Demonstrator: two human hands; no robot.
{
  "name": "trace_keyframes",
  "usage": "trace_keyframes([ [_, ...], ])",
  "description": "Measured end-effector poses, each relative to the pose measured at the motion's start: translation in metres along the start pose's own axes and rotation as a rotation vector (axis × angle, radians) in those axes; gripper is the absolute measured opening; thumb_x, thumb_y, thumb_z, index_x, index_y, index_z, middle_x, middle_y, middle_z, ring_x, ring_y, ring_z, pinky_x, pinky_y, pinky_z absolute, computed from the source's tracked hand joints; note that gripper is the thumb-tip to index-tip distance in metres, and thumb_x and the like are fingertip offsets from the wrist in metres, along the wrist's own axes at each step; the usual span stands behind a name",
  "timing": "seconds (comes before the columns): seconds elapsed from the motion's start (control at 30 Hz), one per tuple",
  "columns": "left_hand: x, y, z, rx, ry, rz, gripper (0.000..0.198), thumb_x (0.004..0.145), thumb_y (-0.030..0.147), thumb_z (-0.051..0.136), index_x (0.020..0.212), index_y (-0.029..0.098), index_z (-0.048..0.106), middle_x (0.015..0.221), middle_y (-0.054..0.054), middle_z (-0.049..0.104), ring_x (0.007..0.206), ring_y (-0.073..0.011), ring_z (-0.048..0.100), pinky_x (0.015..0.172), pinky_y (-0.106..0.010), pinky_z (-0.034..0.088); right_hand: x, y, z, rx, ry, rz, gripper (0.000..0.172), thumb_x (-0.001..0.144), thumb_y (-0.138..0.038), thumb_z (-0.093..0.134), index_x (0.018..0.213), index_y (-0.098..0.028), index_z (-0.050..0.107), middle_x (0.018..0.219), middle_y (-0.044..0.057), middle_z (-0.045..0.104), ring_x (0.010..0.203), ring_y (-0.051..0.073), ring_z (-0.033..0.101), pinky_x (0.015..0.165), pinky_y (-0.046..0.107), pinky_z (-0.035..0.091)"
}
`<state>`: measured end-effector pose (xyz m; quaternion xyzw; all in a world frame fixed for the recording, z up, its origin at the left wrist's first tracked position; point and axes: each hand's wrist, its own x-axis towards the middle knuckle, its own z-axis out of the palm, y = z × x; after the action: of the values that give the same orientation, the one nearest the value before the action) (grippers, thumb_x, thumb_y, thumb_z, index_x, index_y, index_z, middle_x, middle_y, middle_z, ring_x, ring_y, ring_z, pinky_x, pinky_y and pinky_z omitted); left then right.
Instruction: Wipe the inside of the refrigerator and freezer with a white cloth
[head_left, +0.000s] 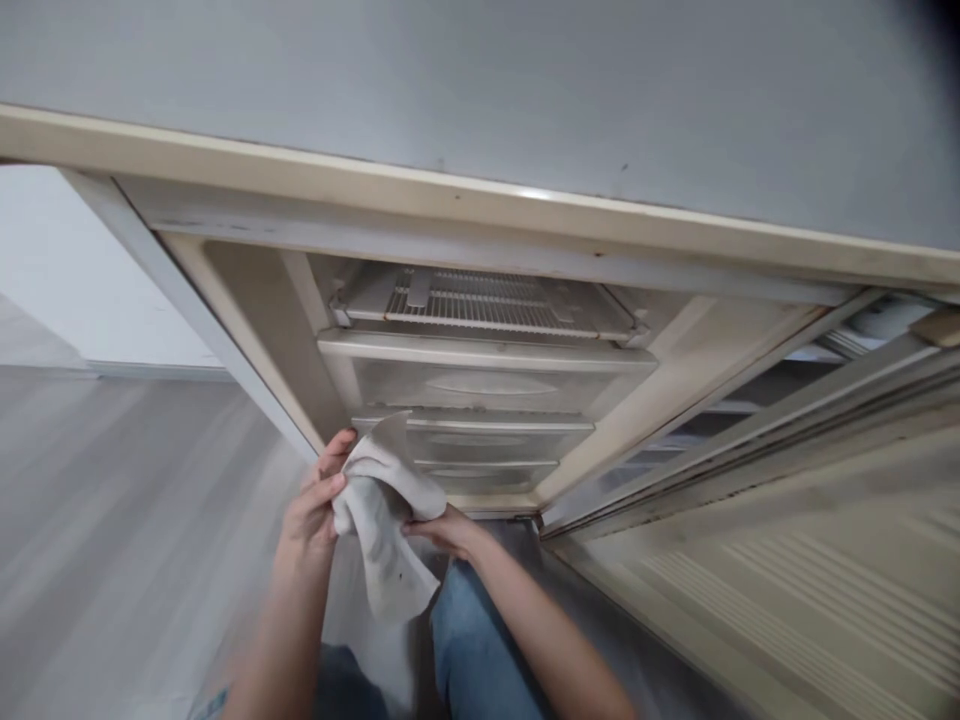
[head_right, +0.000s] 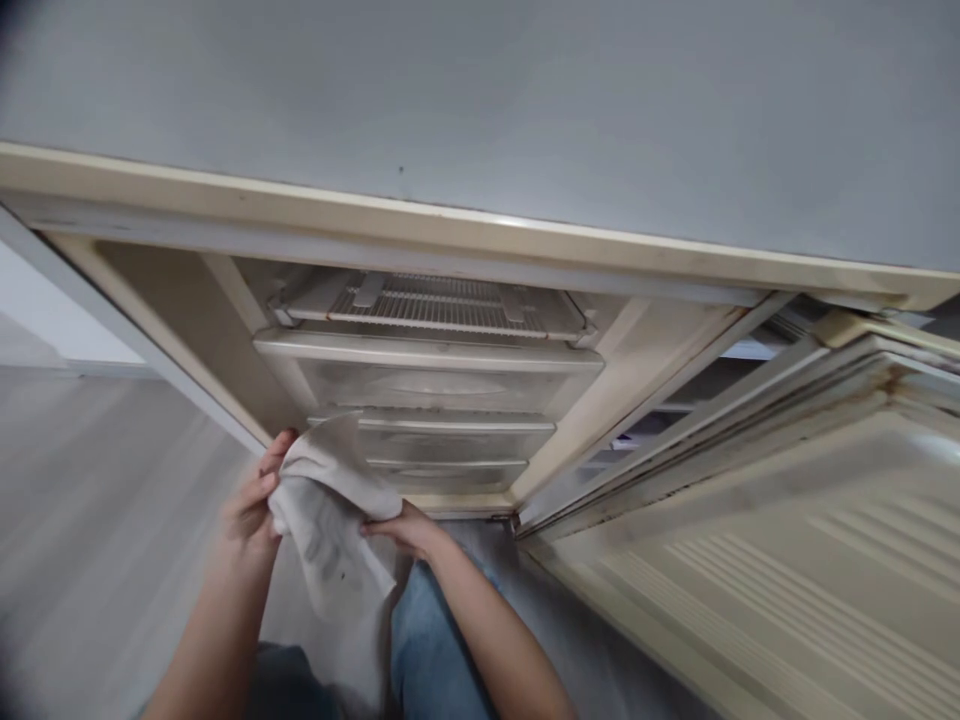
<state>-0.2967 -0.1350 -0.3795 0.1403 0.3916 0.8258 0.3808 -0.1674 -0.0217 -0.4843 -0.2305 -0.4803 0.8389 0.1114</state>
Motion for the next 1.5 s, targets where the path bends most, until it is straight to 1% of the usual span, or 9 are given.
trace_keyframes([
  [0.17,0.0,0.022,-0.013,0.107,0.033,0.09,0.047,0.048,0.02,0.083,0.089,0.028,0.062,0.077,0.005,0.066,0.055,-0.0093,0.058,0.049,-0.017,0.05,-0.008,-0.019,-0.017,0.203,-0.007,0.017,0.022,0.062,-0.022,0.071,0.083,-0.018,0.068,0.084,0.0,0.071,0.078,0.014,0.066,0.074,0.026,0.052],
  [0.43,-0.003,0.046,-0.039,0.595,-0.005,0.044,0.041,0.063,0.018,0.078,0.1,0.024,0.061,0.099,-0.002,0.066,0.09,-0.0119,0.061,0.073,-0.014,0.052,-0.029,-0.07,-0.059,0.013,0.199,-0.266,0.055,0.057,-0.018,0.077,0.109,-0.025,0.062,0.104,0.001,0.068,0.088,0.016,0.063,0.078,0.026,0.049],
  [0.53,-0.005,0.049,-0.046,0.744,0.001,0.015,0.046,0.062,0.023,0.079,0.104,0.022,0.061,0.094,-0.004,0.069,0.084,-0.013,0.064,0.072,-0.015,0.053,-0.035,-0.092,-0.074,-0.268,0.27,-0.387,0.034,0.054,-0.019,0.078,0.086,-0.022,0.07,0.089,0.001,0.07,0.078,0.016,0.062,0.073,0.025,0.049],
  [0.63,-0.004,0.049,-0.051,0.75,0.065,0.117,0.041,0.062,0.025,0.079,0.1,0.022,0.063,0.072,0.0,0.07,0.069,-0.0107,0.063,0.067,-0.015,0.052,-0.043,-0.113,-0.081,-0.451,0.106,-0.457,0.005,0.064,-0.024,0.072,0.066,-0.02,0.069,0.08,0.005,0.071,0.076,0.019,0.063,0.072,0.029,0.048],
  [0.77,-0.002,0.046,-0.056,0.723,0.074,0.266,0.031,0.062,0.025,0.079,0.09,0.024,0.066,0.067,0.0,0.071,0.07,-0.0122,0.065,0.067,-0.017,0.052,-0.046,-0.125,-0.081,-0.541,0.048,-0.582,0.011,0.075,-0.027,0.063,0.066,-0.023,0.07,0.084,0.006,0.071,0.088,0.02,0.064,0.083,0.033,0.047],
  [0.97,-0.002,0.042,-0.059,0.696,0.004,0.423,0.009,0.066,0.023,0.075,0.072,0.022,0.068,0.085,-0.004,0.069,0.088,-0.0162,0.063,0.076,-0.022,0.052,-0.034,-0.106,-0.084,-0.355,0.253,-0.619,0.007,0.068,-0.03,0.071,0.068,-0.023,0.069,0.086,0.004,0.069,0.086,0.018,0.061,0.078,0.03,0.046],
  [1.1,-0.001,0.037,-0.053,0.635,0.013,0.434,0.011,0.067,0.023,0.075,0.076,0.022,0.068,0.086,-0.002,0.066,0.083,-0.0125,0.06,0.071,-0.018,0.049,-0.028,-0.087,-0.075,-0.082,0.51,-0.501,0.022,0.064,-0.035,0.074,0.083,-0.023,0.074,0.087,0.003,0.069,0.079,0.016,0.058,0.075,0.03,0.045],
  [1.3,0.0,0.029,-0.041,0.567,0.164,0.323,0.025,0.063,0.038,0.077,0.08,0.023,0.068,0.08,0.0,0.066,0.067,-0.0087,0.056,0.055,-0.014,0.043,-0.025,-0.088,-0.055,0.072,0.534,-0.313,0.029,0.06,-0.036,0.075,0.085,-0.022,0.074,0.087,0.003,0.07,0.081,0.016,0.06,0.077,0.029,0.045],
  [1.5,-0.003,0.028,-0.025,0.55,0.282,0.134,0.04,0.059,0.05,0.075,0.085,0.021,0.07,0.073,-0.002,0.068,0.061,-0.012,0.057,0.049,-0.019,0.043,-0.031,-0.104,-0.054,0.108,0.252,-0.154,0.034,0.059,-0.039,0.075,0.087,-0.02,0.073,0.095,0.007,0.07,0.089,0.02,0.06,0.078,0.03,0.045],
])
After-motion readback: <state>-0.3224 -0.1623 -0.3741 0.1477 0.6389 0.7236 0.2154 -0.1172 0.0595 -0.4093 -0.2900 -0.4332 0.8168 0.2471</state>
